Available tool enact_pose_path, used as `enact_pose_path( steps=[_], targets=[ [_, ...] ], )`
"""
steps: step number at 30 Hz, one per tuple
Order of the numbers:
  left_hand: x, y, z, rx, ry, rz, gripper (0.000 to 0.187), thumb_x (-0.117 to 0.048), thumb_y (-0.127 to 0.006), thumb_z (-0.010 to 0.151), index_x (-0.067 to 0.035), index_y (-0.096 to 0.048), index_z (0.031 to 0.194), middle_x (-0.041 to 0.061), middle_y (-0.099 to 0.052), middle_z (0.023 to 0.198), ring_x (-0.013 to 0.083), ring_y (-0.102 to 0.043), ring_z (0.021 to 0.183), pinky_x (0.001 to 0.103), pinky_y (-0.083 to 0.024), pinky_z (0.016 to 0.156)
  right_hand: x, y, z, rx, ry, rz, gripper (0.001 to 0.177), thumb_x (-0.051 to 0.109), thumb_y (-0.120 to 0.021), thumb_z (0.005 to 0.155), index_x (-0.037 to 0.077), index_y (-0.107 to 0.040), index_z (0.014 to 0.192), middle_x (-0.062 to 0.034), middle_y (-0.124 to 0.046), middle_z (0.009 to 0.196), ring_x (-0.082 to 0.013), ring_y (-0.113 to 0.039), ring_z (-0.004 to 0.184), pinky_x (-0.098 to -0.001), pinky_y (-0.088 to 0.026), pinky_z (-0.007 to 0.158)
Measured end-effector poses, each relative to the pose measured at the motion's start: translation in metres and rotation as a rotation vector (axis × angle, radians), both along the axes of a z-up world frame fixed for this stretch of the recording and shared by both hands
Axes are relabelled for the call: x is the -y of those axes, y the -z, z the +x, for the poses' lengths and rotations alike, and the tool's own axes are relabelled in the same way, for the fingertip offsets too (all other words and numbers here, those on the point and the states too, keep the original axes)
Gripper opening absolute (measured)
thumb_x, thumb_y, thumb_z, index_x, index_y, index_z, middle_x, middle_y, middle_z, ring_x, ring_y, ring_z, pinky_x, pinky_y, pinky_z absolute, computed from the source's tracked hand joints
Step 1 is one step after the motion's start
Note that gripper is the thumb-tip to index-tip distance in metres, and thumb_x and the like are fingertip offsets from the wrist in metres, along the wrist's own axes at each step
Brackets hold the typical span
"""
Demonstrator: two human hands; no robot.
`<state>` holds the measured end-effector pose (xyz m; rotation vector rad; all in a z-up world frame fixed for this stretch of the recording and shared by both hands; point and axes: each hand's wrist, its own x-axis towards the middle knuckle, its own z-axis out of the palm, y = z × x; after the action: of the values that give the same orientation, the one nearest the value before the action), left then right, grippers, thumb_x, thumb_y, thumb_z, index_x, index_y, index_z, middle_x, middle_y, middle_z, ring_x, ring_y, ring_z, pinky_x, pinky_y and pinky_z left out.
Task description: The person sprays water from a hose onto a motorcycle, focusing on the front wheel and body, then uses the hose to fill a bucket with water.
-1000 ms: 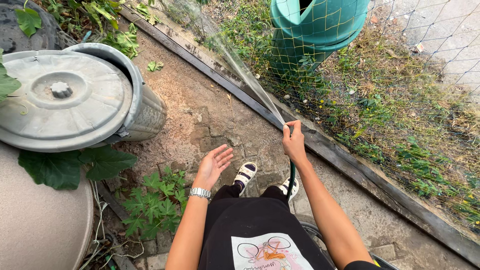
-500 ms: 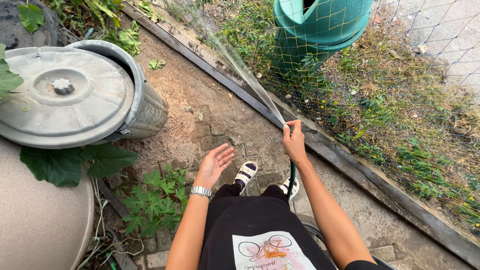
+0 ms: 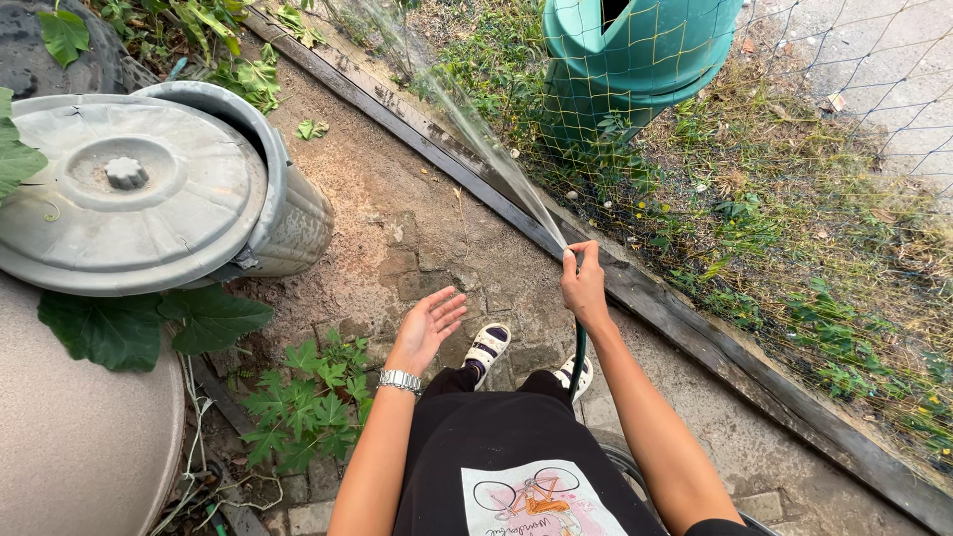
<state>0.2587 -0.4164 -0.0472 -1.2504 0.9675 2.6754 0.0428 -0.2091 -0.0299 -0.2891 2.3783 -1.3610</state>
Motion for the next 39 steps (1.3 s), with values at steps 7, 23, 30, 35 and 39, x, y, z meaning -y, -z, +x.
enact_pose_path(
  steps=[7,23,30,35,39],
  targets=[
    [0.001,-0.001,-0.002,0.001,-0.007,0.008,0.053,-0.033,-0.033,0.106,-0.004,-0.051,0.145,0.016,-0.064,0.139,0.0256,-0.060,0.127,0.041,-0.045,0.110,-0.001,0.000,0.000,-0.002,-0.014,0.018,0.020,0.025,-0.050,0.106,0.007,-0.046,0.113,-0.0051,-0.053,0.060,-0.0150,-0.052,0.047,-0.0351,-0.041,0.045],
    [0.003,0.007,-0.004,-0.004,-0.003,0.022,0.052,-0.033,-0.032,0.106,-0.005,-0.050,0.146,0.015,-0.064,0.139,0.0250,-0.060,0.127,0.040,-0.046,0.110,-0.005,0.008,-0.008,0.089,0.042,0.090,0.021,0.025,-0.050,0.105,0.007,-0.045,0.114,-0.0074,-0.053,0.060,-0.0180,-0.051,0.044,-0.0388,-0.042,0.043],
    [0.002,0.002,-0.008,0.004,0.008,0.011,0.051,-0.032,-0.033,0.106,-0.004,-0.051,0.146,0.015,-0.065,0.137,0.0241,-0.061,0.124,0.040,-0.047,0.108,-0.009,0.003,-0.009,0.131,0.113,0.058,0.019,0.022,-0.049,0.104,0.008,-0.043,0.114,-0.0048,-0.053,0.058,-0.0157,-0.052,0.043,-0.0364,-0.041,0.038],
    [0.002,0.001,-0.010,0.003,0.013,0.020,0.052,-0.032,-0.033,0.106,-0.004,-0.050,0.146,0.014,-0.065,0.136,0.0239,-0.062,0.124,0.039,-0.048,0.107,-0.013,0.011,-0.011,0.166,0.126,0.071,0.018,0.022,-0.049,0.105,0.007,-0.041,0.113,-0.0054,-0.051,0.058,-0.0163,-0.048,0.042,-0.0371,-0.037,0.038],
    [0.003,0.001,-0.011,0.000,0.023,0.014,0.052,-0.033,-0.034,0.106,-0.004,-0.050,0.146,0.014,-0.065,0.136,0.0236,-0.062,0.124,0.039,-0.048,0.107,-0.023,0.033,-0.013,0.120,0.121,0.079,0.019,0.022,-0.050,0.105,0.006,-0.043,0.113,-0.0059,-0.052,0.060,-0.0169,-0.049,0.044,-0.0381,-0.040,0.040]
  ],
)
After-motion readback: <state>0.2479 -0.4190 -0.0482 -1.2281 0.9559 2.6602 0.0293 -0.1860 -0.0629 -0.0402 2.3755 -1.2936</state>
